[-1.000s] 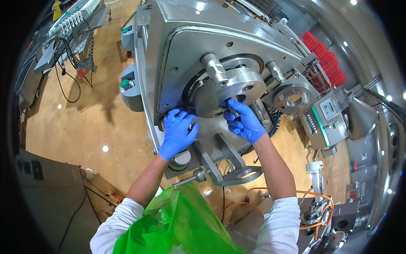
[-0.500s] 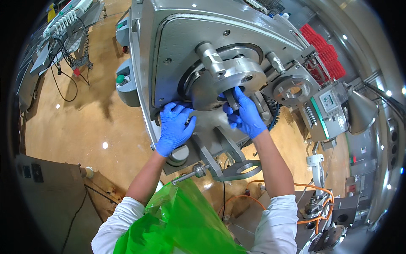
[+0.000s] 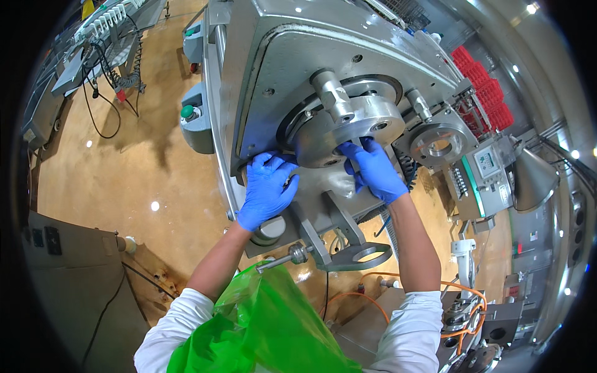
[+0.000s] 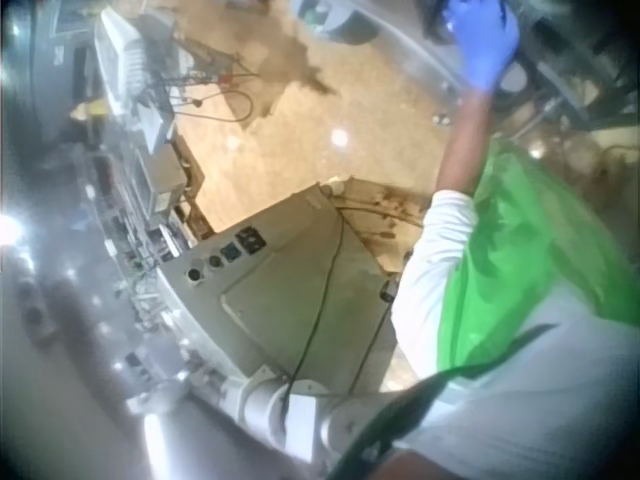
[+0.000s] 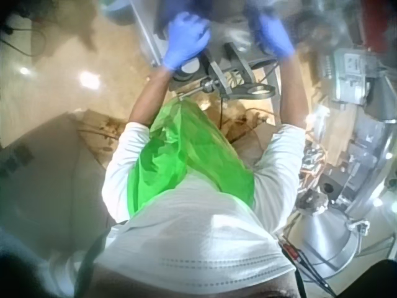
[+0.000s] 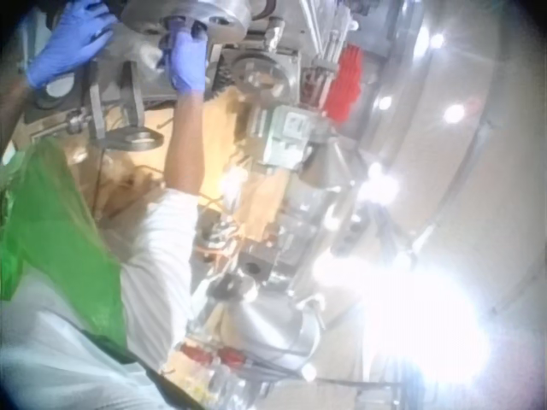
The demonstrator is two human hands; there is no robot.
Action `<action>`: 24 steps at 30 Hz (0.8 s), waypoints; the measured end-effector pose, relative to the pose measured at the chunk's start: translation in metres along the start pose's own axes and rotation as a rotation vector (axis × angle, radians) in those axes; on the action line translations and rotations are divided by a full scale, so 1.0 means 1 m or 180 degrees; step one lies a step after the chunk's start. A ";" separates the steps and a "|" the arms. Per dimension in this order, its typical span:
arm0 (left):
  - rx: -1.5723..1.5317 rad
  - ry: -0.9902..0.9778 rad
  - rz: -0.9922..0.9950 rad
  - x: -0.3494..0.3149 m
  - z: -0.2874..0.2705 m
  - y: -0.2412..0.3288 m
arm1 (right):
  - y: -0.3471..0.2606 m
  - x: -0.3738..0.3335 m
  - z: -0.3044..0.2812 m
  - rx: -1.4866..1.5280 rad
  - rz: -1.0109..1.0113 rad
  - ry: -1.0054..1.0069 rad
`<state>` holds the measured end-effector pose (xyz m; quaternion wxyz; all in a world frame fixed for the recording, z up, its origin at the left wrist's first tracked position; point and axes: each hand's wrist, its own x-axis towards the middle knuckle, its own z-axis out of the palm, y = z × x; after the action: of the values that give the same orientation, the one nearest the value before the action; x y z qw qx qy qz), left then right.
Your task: The person moves a metal bin, then assembles a machine by inserting and tightening bolts and attaching a metal cover. The person handles bolts, a metal cover, and the machine components directly with gloved hands.
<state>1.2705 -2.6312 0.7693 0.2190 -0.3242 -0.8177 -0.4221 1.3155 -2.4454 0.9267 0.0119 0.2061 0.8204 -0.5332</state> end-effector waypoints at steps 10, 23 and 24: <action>-0.0135 0.0100 0.0092 0.002 0.000 -0.006 | 0.037 -0.004 -0.078 -0.1110 -0.0611 0.0848; 0.0002 0.0277 0.0292 0.002 0.004 -0.003 | 0.047 0.039 -0.062 0.1257 -0.0729 0.0668; -0.0004 0.0324 0.0339 0.002 0.003 -0.006 | 0.043 0.025 -0.053 0.1284 -0.0757 0.0693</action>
<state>1.2644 -2.6307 0.7656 0.2822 -0.3455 -0.7869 -0.4264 1.3187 -2.3759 0.9057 -0.1807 0.1626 0.7124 -0.6583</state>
